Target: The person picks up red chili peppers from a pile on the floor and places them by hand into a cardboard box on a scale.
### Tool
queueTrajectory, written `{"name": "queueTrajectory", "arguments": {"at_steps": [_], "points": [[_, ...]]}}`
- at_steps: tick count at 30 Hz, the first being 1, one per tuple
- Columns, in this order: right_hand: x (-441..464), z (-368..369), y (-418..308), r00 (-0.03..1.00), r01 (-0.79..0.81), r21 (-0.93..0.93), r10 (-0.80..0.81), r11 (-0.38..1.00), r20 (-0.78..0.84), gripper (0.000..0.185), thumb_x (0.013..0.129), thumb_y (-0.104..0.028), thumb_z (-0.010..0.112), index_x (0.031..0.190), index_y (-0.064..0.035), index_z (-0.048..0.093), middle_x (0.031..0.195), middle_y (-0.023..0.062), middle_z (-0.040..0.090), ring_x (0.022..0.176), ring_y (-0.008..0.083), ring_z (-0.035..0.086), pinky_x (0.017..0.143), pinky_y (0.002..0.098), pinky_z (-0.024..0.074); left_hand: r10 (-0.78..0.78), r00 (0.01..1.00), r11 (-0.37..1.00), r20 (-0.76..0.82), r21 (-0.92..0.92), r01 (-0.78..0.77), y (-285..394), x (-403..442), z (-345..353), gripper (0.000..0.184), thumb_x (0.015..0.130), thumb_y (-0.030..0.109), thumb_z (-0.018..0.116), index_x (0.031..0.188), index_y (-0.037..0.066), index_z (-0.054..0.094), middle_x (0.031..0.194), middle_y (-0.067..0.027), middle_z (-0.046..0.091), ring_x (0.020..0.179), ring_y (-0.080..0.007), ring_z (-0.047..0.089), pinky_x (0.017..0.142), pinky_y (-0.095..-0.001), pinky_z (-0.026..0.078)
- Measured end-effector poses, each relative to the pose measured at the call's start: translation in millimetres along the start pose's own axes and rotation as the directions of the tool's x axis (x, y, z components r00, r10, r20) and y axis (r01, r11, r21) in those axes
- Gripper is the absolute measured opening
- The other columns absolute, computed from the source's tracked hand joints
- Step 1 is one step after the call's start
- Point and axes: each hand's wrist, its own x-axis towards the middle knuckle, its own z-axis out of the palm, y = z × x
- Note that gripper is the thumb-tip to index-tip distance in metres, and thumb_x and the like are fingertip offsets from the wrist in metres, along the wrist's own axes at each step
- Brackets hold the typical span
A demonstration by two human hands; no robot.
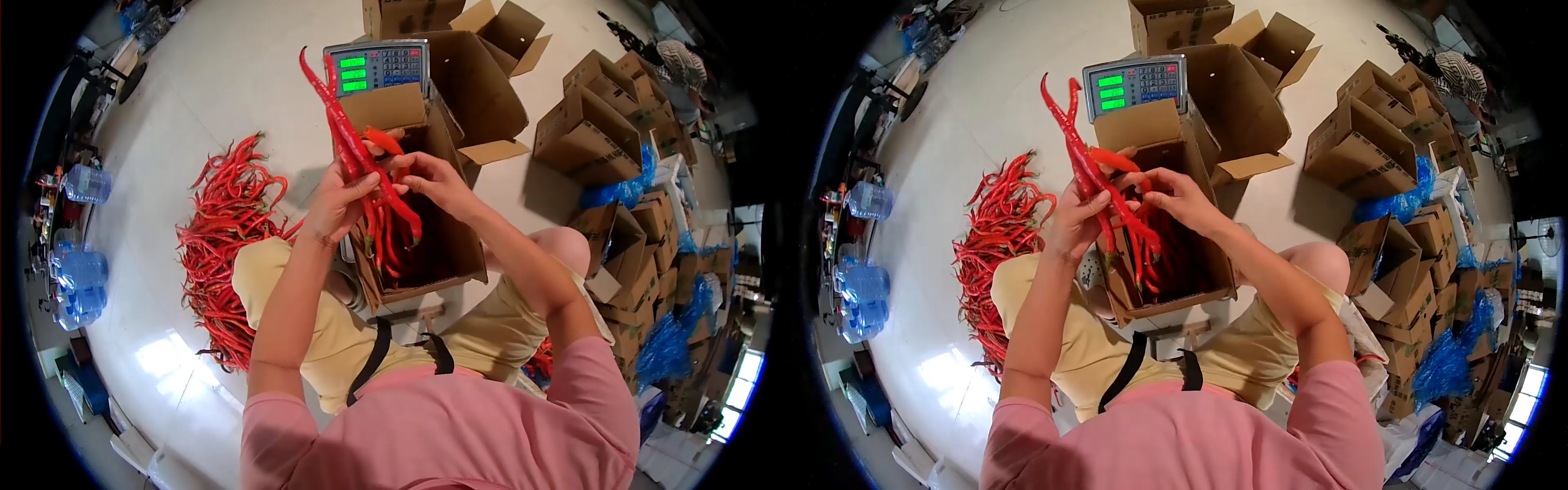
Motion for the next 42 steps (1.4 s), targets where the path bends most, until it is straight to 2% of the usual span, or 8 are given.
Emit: {"name": "queueTrajectory", "arguments": {"at_steps": [5,6,14,26,32,36,41,42], "points": [[1.7,-7.6,-2.0,0.999,0.012,-0.129,-0.019,0.992,-0.051,0.024,0.089,-0.007,0.051,0.113,-0.0033,0.052,0.103,0.0018,0.056,0.094,0.0096,0.052,0.082,0.0239,0.0426,-0.009,1.000,1.000,0.010,-0.030,0.009,-0.4,1.0,-3.7,0.035,0.084,-0.001,0.056,0.116,0.003,0.044,0.136,-0.0160,0.034,0.118,-0.0317,0.047,0.086,-0.0428,0.051],[1.3,-6.5,-3.7,0.995,0.026,-0.149,-0.040,0.989,-0.089,0.024,0.088,-0.004,0.051,0.111,0.0004,0.052,0.101,0.0031,0.059,0.093,0.0095,0.053,0.083,0.0245,0.0429,0.007,1.000,1.000,0.011,-0.027,-0.007,0.0,1.9,-3.9,0.037,0.082,0.000,0.058,0.116,0.002,0.044,0.135,-0.0163,0.037,0.117,-0.0312,0.048,0.086,-0.0429,0.051],[2.4,-7.0,0.6,0.993,-0.022,-0.129,0.007,0.991,-0.118,0.025,0.088,-0.002,0.050,0.113,-0.0006,0.053,0.101,0.0016,0.061,0.093,0.0092,0.053,0.081,0.0228,0.0418,0.002,1.000,1.000,-0.013,-0.013,-0.002,1.0,1.0,-4.2,0.038,0.082,0.002,0.058,0.117,0.002,0.043,0.124,-0.0147,0.046,0.120,-0.0309,0.045,0.087,-0.0436,0.051],[1.0,-9.5,-1.4,0.995,-0.036,-0.102,0.026,0.994,-0.098,0.025,0.089,-0.005,0.050,0.113,-0.0012,0.054,0.100,0.0022,0.061,0.090,0.0079,0.053,0.079,0.0219,0.0412,0.056,0.998,0.998,0.016,-0.015,-0.056,4.6,1.5,-5.3,0.037,0.083,0.003,0.059,0.117,0.004,0.046,0.131,-0.0173,0.041,0.119,-0.0310,0.045,0.087,-0.0427,0.051],[-5.2,-14.3,-30.3,0.984,-0.006,-0.097,-0.011,0.995,-0.176,0.025,0.090,-0.010,0.050,0.114,-0.0022,0.053,0.101,0.0035,0.062,0.089,0.0082,0.054,0.076,0.0227,0.0426,0.103,0.992,0.995,-0.072,0.004,-0.103,11.6,0.4,-11.6,0.037,0.082,-0.001,0.057,0.117,0.003,0.046,0.131,-0.0204,0.041,0.116,-0.0310,0.048,0.087,-0.0415,0.051],[-23.2,-27.7,-57.4,0.934,0.111,0.039,-0.091,0.993,-0.344,0.023,0.090,-0.012,0.051,0.111,-0.0031,0.054,0.102,0.0068,0.062,0.087,0.0103,0.056,0.076,0.0233,0.0439,0.146,0.985,0.989,-0.091,-0.015,-0.148,13.9,1.9,-24.6,0.035,0.084,-0.002,0.054,0.117,0.003,0.046,0.129,-0.0198,0.044,0.113,-0.0303,0.050,0.088,-0.0422,0.050],[-63.4,-60.7,-89.4,0.769,0.417,0.116,-0.281,0.902,-0.574,0.021,0.091,-0.011,0.052,0.108,0.0001,0.054,0.108,0.0149,0.061,0.078,0.0114,0.057,0.072,0.0245,0.0475,0.170,0.976,0.982,-0.135,-0.054,-0.178,12.7,2.5,-30.0,0.034,0.085,-0.001,0.053,0.118,0.003,0.047,0.128,-0.0187,0.045,0.112,-0.0299,0.051,0.091,-0.0424,0.048],[-77.9,-68.2,-88.8,0.742,0.474,0.158,-0.296,0.866,-0.602,0.021,0.090,-0.011,0.052,0.107,0.0012,0.054,0.111,0.0184,0.059,0.076,0.0120,0.057,0.074,0.0263,0.0484,0.162,0.981,0.982,-0.107,-0.083,-0.171,13.1,1.7,-31.0,0.033,0.086,-0.003,0.051,0.119,0.001,0.046,0.132,-0.0200,0.040,0.116,-0.0298,0.048,0.095,-0.0403,0.045]]}}
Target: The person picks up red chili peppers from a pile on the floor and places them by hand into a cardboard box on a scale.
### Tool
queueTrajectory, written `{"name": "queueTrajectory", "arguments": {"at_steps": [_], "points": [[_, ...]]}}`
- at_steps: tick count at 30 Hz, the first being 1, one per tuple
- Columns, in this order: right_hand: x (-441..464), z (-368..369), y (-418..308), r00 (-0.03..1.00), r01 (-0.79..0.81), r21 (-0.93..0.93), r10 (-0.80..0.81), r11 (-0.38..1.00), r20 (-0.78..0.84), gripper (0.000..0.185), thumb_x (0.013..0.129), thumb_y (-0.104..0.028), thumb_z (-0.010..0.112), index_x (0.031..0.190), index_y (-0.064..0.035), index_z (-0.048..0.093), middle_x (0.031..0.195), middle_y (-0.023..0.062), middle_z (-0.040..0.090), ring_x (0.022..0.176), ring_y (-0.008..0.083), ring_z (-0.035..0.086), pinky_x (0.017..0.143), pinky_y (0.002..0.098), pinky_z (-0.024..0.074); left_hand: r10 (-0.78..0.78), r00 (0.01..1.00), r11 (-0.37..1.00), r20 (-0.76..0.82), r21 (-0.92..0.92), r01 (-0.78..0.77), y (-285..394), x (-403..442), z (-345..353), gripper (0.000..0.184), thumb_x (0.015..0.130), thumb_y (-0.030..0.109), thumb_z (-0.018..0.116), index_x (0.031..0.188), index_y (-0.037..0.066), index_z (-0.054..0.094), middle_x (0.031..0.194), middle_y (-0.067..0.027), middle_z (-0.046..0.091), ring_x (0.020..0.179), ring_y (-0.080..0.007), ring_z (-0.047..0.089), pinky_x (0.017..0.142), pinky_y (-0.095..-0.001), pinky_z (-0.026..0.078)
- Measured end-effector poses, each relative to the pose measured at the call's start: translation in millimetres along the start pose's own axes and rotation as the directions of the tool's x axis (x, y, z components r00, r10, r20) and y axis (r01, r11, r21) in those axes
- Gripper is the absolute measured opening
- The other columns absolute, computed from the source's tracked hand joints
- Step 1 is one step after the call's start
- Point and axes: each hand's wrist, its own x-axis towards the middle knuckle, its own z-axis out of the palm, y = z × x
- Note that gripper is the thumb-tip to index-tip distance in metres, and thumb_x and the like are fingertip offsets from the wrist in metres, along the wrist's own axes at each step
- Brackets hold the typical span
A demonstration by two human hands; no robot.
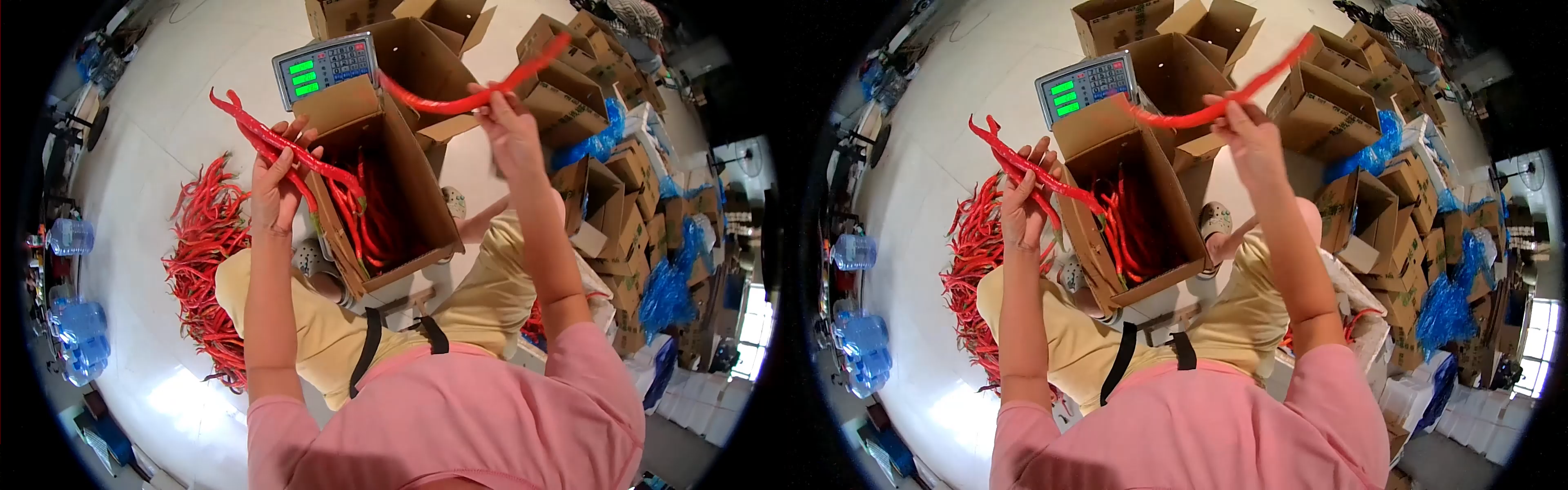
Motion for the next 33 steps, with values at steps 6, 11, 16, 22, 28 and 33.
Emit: {"name": "queueTrajectory", "arguments": {"at_steps": [6,11,16,22,28,33], "points": [[-77.0,-70.2,-53.7,0.957,0.081,0.087,-0.053,0.993,-0.285,0.027,0.089,-0.013,0.056,0.110,0.0014,0.050,0.119,0.0188,0.053,0.083,0.0122,0.056,0.079,0.0268,0.0483,0.005,1.000,1.000,-0.015,-0.027,-0.006,-7.1,-2.0,1.4,0.032,0.086,-0.003,0.051,0.118,0.002,0.046,0.126,-0.0184,0.047,0.113,-0.0298,0.050,0.094,-0.0441,0.046],[-225.1,-276.0,-79.1,0.806,0.239,0.201,-0.078,0.950,-0.587,0.032,0.087,-0.008,0.057,0.115,0.0052,0.049,0.104,0.0122,0.058,0.088,0.0178,0.055,0.080,0.0265,0.0476,-0.011,1.000,0.997,-0.023,-0.071,0.010,-6.2,-6.5,4.3,0.030,0.086,-0.003,0.051,0.116,0.002,0.046,0.122,-0.0178,0.050,0.112,-0.0313,0.051,0.095,-0.0445,0.045],[-390.5,-440.8,-91.4,0.599,-0.315,-0.556,-0.294,0.769,-0.745,0.023,0.091,-0.006,0.047,0.110,0.0059,0.050,0.106,0.0142,0.058,0.087,0.0229,0.056,0.075,0.0306,0.0489,-0.011,0.998,0.998,-0.054,-0.061,0.008,-4.1,-8.0,9.0,0.029,0.086,-0.003,0.051,0.114,0.003,0.045,0.120,-0.0179,0.051,0.111,-0.0320,0.051,0.093,-0.0446,0.047],[-213.0,-213.3,-62.6,0.608,0.010,-0.251,-0.205,0.968,-0.767,0.035,0.090,-0.010,0.051,0.122,0.0008,0.046,0.114,0.0118,0.057,0.085,0.0160,0.056,0.077,0.0267,0.0473,-0.071,0.997,0.997,-0.037,0.040,0.072,-11.9,-9.5,9.8,0.027,0.086,0.001,0.053,0.113,0.004,0.050,0.123,-0.0158,0.051,0.111,-0.0298,0.052,0.094,-0.0419,0.046],[-82.7,49.5,8.3,0.995,-0.018,-0.592,0.074,0.806,0.071,0.026,0.086,-0.005,0.048,0.111,-0.0042,0.055,0.098,0.0027,0.061,0.073,0.0079,0.049,0.067,0.0211,0.0413,-0.104,0.993,0.978,0.060,0.185,0.091,-28.1,-7.8,15.4,0.032,0.084,0.003,0.057,0.114,0.002,0.047,0.125,-0.0172,0.049,0.117,-0.0292,0.047,0.099,-0.0408,0.039],[-52.3,92.7,96.7,0.888,0.128,-0.657,0.210,0.743,0.410,0.027,0.083,-0.006,0.057,0.110,-0.0009,0.054,0.092,0.0051,0.061,0.070,0.0081,0.052,0.066,0.0221,0.0445,-0.129,0.991,0.976,0.042,0.185,0.119,-34.2,-2.3,18.1,0.036,0.086,0.003,0.054,0.120,0.002,0.043,0.128,-0.0165,0.047,0.121,-0.0275,0.044,0.102,-0.0389,0.035]]}}
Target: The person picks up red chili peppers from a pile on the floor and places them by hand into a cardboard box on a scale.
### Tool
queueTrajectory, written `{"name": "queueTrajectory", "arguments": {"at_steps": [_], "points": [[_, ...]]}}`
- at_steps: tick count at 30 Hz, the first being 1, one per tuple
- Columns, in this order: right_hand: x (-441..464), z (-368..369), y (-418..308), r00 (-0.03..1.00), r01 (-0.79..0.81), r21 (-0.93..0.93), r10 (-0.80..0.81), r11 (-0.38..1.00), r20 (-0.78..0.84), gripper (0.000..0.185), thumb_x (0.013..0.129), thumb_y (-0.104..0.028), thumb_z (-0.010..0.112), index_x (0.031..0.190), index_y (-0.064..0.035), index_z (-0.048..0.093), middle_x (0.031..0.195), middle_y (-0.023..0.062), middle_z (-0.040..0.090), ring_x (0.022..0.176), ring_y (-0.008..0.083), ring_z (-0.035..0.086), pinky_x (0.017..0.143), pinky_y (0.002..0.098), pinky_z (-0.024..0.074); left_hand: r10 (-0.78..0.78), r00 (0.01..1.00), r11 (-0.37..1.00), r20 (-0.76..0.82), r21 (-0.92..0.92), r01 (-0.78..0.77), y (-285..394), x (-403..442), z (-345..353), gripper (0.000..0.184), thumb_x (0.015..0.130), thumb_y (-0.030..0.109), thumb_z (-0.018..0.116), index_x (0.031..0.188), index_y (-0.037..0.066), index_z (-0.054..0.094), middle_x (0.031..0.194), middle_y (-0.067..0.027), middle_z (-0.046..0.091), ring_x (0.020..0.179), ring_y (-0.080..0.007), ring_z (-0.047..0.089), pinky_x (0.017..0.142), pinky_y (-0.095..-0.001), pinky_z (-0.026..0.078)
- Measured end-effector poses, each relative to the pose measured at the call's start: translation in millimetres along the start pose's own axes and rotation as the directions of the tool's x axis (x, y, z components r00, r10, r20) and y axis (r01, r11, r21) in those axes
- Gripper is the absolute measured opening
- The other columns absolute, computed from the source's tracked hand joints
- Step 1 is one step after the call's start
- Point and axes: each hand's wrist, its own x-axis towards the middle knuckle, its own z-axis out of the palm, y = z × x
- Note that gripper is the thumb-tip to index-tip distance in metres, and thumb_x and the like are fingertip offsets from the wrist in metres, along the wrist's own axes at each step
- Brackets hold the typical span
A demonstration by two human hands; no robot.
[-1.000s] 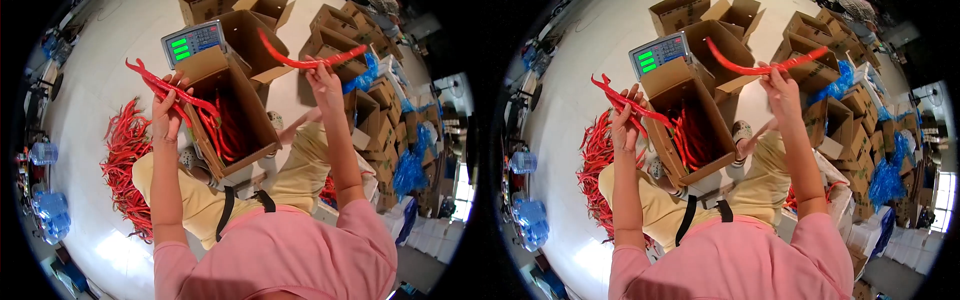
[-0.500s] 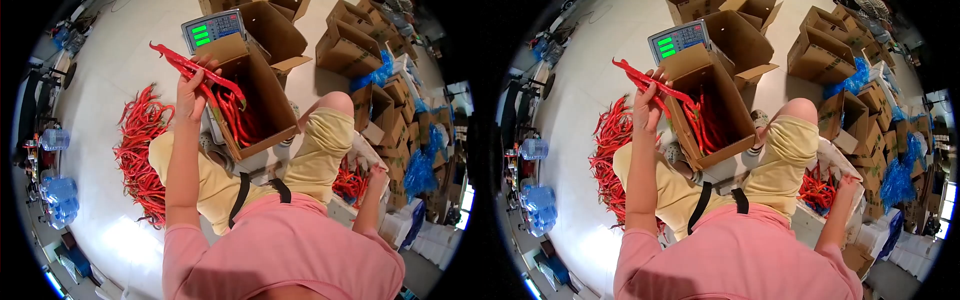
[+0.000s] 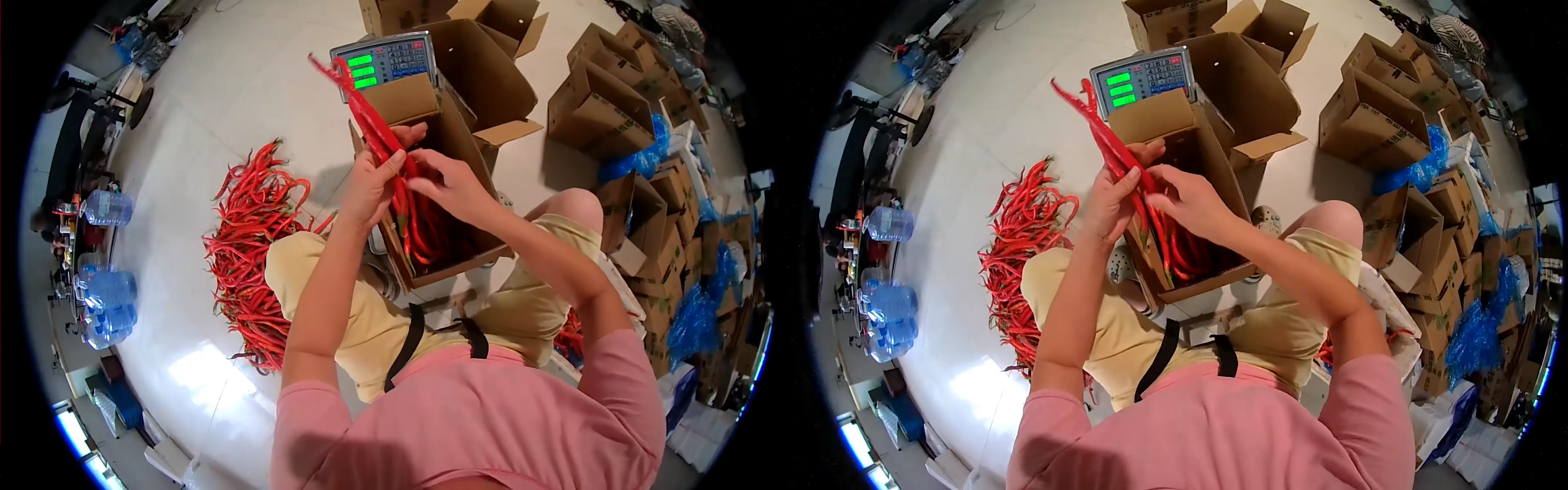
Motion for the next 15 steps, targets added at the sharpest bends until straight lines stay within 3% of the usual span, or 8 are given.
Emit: {"name": "queueTrajectory", "arguments": {"at_steps": [1,3,5,7,8,10,15], "points": [[8.5,2.4,8.7,0.999,0.033,0.012,-0.034,0.999,0.023,0.027,0.084,-0.006,0.057,0.109,0.0000,0.054,0.091,0.0056,0.061,0.070,0.0079,0.052,0.066,0.0220,0.0446,0.014,1.000,1.000,-0.025,0.001,-0.014,-1.6,1.8,-2.5,0.038,0.086,0.003,0.053,0.122,0.002,0.042,0.129,-0.0161,0.047,0.121,-0.0273,0.043,0.102,-0.0389,0.035],[17.7,-6.9,16.4,0.987,-0.158,0.251,0.142,0.955,0.078,0.023,0.086,-0.009,0.055,0.108,-0.0003,0.056,0.089,0.0025,0.061,0.074,0.0061,0.053,0.068,0.0205,0.0441,0.015,0.995,0.998,-0.101,0.057,-0.010,-4.2,6.0,-10.5,0.045,0.087,0.004,0.052,0.129,0.004,0.036,0.130,-0.0141,0.045,0.120,-0.0262,0.043,0.100,-0.0400,0.037],[19.8,-23.4,16.2,0.955,-0.296,0.529,0.238,0.795,0.177,0.023,0.091,-0.012,0.049,0.111,-0.0029,0.055,0.091,0.0003,0.060,0.078,0.0056,0.054,0.070,0.0200,0.0436,0.028,0.987,0.999,-0.158,-0.039,-0.035,-2.1,7.6,-17.1,0.047,0.087,0.003,0.052,0.130,0.005,0.035,0.129,-0.0142,0.045,0.119,-0.0263,0.044,0.100,-0.0410,0.038],[22.9,-36.4,28.2,0.933,-0.351,0.641,0.312,0.683,0.179,0.025,0.092,-0.012,0.048,0.114,-0.0014,0.052,0.094,0.0036,0.060,0.078,0.0079,0.054,0.070,0.0217,0.0451,0.034,0.985,0.993,-0.172,-0.102,-0.052,0.9,7.5,-22.5,0.048,0.087,0.003,0.052,0.131,0.005,0.034,0.127,-0.0147,0.044,0.117,-0.0272,0.045,0.099,-0.0427,0.038],[23.7,-41.0,30.3,0.923,-0.356,0.719,0.347,0.597,0.168,0.025,0.092,-0.012,0.048,0.114,-0.0009,0.051,0.095,0.0045,0.060,0.077,0.0083,0.054,0.070,0.0221,0.0455,0.026,0.982,0.987,-0.188,-0.149,-0.055,2.1,6.9,-23.4,0.038,0.090,0.000,0.044,0.127,0.006,0.036,0.125,-0.0157,0.046,0.111,-0.0256,0.049,0.095,-0.0413,0.043],[24.6,-51.1,33.3,0.933,-0.324,0.761,0.323,0.563,0.158,0.025,0.092,-0.013,0.049,0.113,-0.0003,0.052,0.097,0.0067,0.061,0.077,0.0082,0.054,0.071,0.0228,0.0458,0.021,0.982,0.985,-0.186,-0.164,-0.052,2.5,5.9,-27.7,0.037,0.091,0.002,0.044,0.127,0.006,0.036,0.123,-0.0162,0.048,0.110,-0.0259,0.050,0.095,-0.0415,0.043],[17.7,-58.2,32.9,0.915,-0.383,0.577,0.383,0.722,0.128,0.021,0.088,-0.017,0.057,0.102,-0.0012,0.056,0.089,0.0057,0.063,0.073,0.0077,0.054,0.067,0.0222,0.0450,0.028,0.985,0.995,-0.171,-0.087,-0.043,3.5,3.2,-27.0,0.038,0.091,0.007,0.049,0.127,0.004,0.038,0.124,-0.0161,0.048,0.110,-0.0247,0.050,0.096,-0.0388,0.043]]}}
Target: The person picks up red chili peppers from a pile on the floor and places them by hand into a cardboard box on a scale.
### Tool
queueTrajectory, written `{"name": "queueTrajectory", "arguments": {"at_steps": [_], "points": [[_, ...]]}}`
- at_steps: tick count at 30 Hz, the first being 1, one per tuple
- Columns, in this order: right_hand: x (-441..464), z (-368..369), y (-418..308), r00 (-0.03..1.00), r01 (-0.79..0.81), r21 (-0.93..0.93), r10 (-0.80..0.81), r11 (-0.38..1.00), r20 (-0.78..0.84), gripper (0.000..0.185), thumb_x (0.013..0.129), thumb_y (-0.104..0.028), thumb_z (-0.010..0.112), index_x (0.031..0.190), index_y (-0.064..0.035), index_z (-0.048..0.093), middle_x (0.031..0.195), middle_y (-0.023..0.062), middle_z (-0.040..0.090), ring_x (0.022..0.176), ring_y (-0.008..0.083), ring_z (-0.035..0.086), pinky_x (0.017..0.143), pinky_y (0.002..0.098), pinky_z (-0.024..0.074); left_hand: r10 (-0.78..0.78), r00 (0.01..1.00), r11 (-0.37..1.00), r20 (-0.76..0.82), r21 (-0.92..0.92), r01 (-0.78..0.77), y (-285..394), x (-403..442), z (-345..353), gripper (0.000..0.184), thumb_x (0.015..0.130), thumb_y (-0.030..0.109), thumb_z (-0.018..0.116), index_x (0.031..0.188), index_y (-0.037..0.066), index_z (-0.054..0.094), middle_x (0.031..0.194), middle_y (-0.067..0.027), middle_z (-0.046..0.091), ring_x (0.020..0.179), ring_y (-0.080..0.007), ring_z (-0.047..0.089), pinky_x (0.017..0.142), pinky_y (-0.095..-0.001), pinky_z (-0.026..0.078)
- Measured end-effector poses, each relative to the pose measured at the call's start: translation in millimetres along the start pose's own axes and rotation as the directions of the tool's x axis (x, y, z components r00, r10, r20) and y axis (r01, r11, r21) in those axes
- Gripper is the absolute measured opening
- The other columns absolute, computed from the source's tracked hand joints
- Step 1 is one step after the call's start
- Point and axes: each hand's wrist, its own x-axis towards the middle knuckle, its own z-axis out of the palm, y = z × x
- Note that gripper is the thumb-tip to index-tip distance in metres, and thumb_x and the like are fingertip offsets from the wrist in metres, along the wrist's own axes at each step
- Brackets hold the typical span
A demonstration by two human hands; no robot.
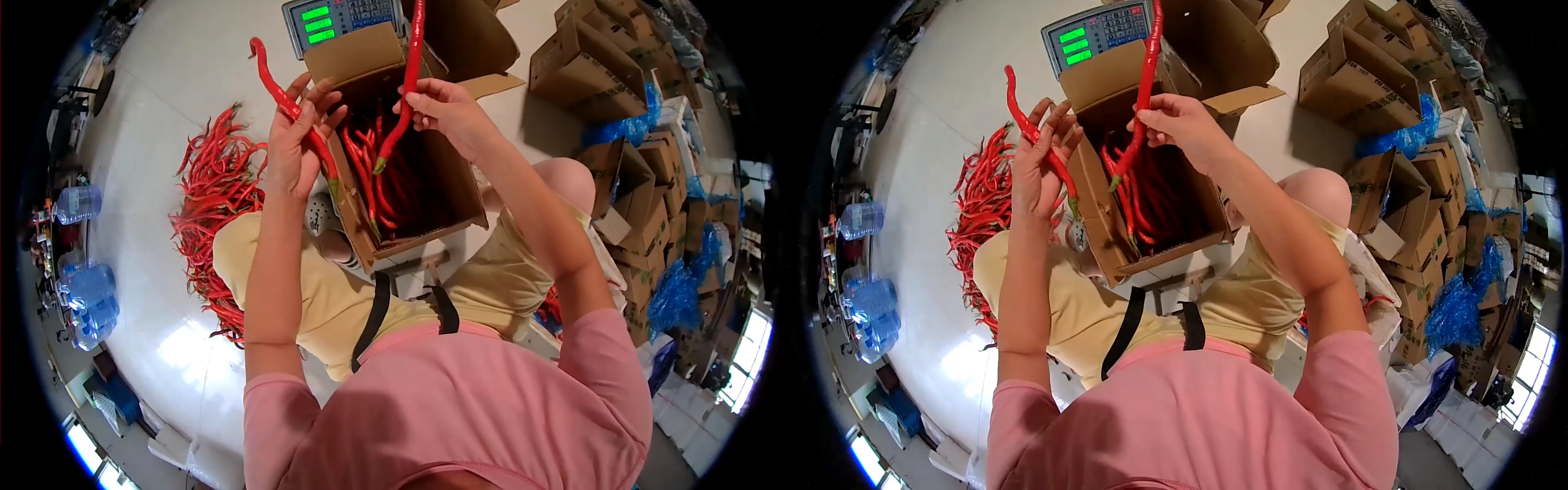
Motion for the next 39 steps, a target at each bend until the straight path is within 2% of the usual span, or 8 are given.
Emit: {"name": "queueTrajectory", "arguments": {"at_steps": [10,13,17,19,21,28,33,39], "points": [[-15.1,-12.9,18.8,0.988,-0.150,-0.563,0.106,0.813,-0.111,0.021,0.082,-0.008,0.060,0.100,0.0014,0.055,0.084,0.0070,0.062,0.069,0.0114,0.057,0.062,0.0238,0.0478,0.007,1.000,1.000,0.026,-0.020,-0.007,-10.3,6.0,11.3,0.040,0.091,0.008,0.049,0.129,0.009,0.038,0.122,-0.0137,0.050,0.114,-0.0252,0.048,0.098,-0.0449,0.039],[-16.2,2.8,25.2,0.947,0.240,-0.634,-0.321,0.735,-0.014,0.026,0.082,-0.009,0.061,0.105,0.0001,0.055,0.089,0.0063,0.062,0.072,0.0114,0.056,0.065,0.0245,0.0474,0.071,0.997,0.986,0.031,0.146,-0.074,-26.9,4.4,20.3,0.054,0.089,0.007,0.051,0.137,0.011,0.026,0.131,-0.0111,0.041,0.123,-0.0231,0.037,0.101,-0.0400,0.035],[-15.8,36.4,25.1,0.945,0.322,-0.520,-0.300,0.791,0.129,0.031,0.080,-0.007,0.063,0.108,-0.0005,0.053,0.092,0.0075,0.061,0.078,0.0108,0.056,0.071,0.0254,0.0461,0.032,0.989,0.843,0.144,0.528,-0.104,-55.0,0.0,24.0,0.068,0.087,0.012,0.054,0.143,0.010,0.014,0.142,-0.0081,0.028,0.130,-0.0213,0.025,0.106,-0.0344,0.023],[-9.0,38.1,27.2,0.918,0.366,-0.598,-0.383,0.713,0.106,0.030,0.081,-0.006,0.061,0.108,-0.0006,0.053,0.089,0.0057,0.060,0.078,0.0118,0.057,0.072,0.0249,0.0460,-0.034,0.985,0.954,0.170,0.299,-0.019,-50.5,0.2,31.5,0.066,0.088,0.017,0.055,0.142,0.007,0.017,0.142,-0.0112,0.029,0.130,-0.0232,0.028,0.105,-0.0346,0.024],[-11.2,34.3,16.4,0.986,0.167,-0.403,-0.142,0.900,0.090,0.024,0.085,-0.007,0.056,0.108,-0.0006,0.053,0.086,0.0032,0.061,0.073,0.0100,0.056,0.066,0.0224,0.0451,-0.104,0.983,0.993,0.153,0.066,0.095,-36.3,4.6,35.5,0.059,0.089,0.016,0.053,0.139,0.006,0.023,0.138,-0.0129,0.035,0.126,-0.0245,0.036,0.102,-0.0351,0.032],[-25.8,24.5,9.2,0.910,-0.194,-0.054,0.200,0.980,0.363,0.031,0.089,-0.012,0.054,0.117,-0.0007,0.051,0.088,0.0033,0.061,0.077,0.0094,0.057,0.066,0.0219,0.0469,0.112,0.994,0.986,0.014,-0.126,-0.109,-12.8,29.2,-3.1,0.035,0.092,0.009,0.043,0.126,0.004,0.041,0.122,-0.0134,0.051,0.109,-0.0248,0.051,0.096,-0.0395,0.041],[-20.0,13.3,20.1,0.853,-0.268,0.079,0.198,0.960,0.482,0.040,0.090,-0.017,0.053,0.124,0.0025,0.045,0.095,0.0068,0.063,0.086,0.0102,0.058,0.071,0.0225,0.0471,0.148,0.959,0.988,-0.242,-0.006,-0.154,-1.5,32.9,-27.5,0.027,0.092,0.011,0.046,0.118,0.004,0.047,0.111,-0.0104,0.056,0.100,-0.0231,0.055,0.090,-0.0425,0.045],[-17.3,15.9,23.2,0.858,-0.249,0.155,0.144,0.956,0.493,0.038,0.092,-0.020,0.051,0.122,0.0017,0.048,0.102,0.0089,0.062,0.078,0.0071,0.054,0.075,0.0198,0.0435,0.173,0.942,0.983,-0.287,-0.001,-0.181,-8.8,33.9,-57.1,0.026,0.088,0.011,0.055,0.113,0.005,0.048,0.100,-0.0087,0.058,0.093,-0.0231,0.056,0.086,-0.0422,0.044]]}}
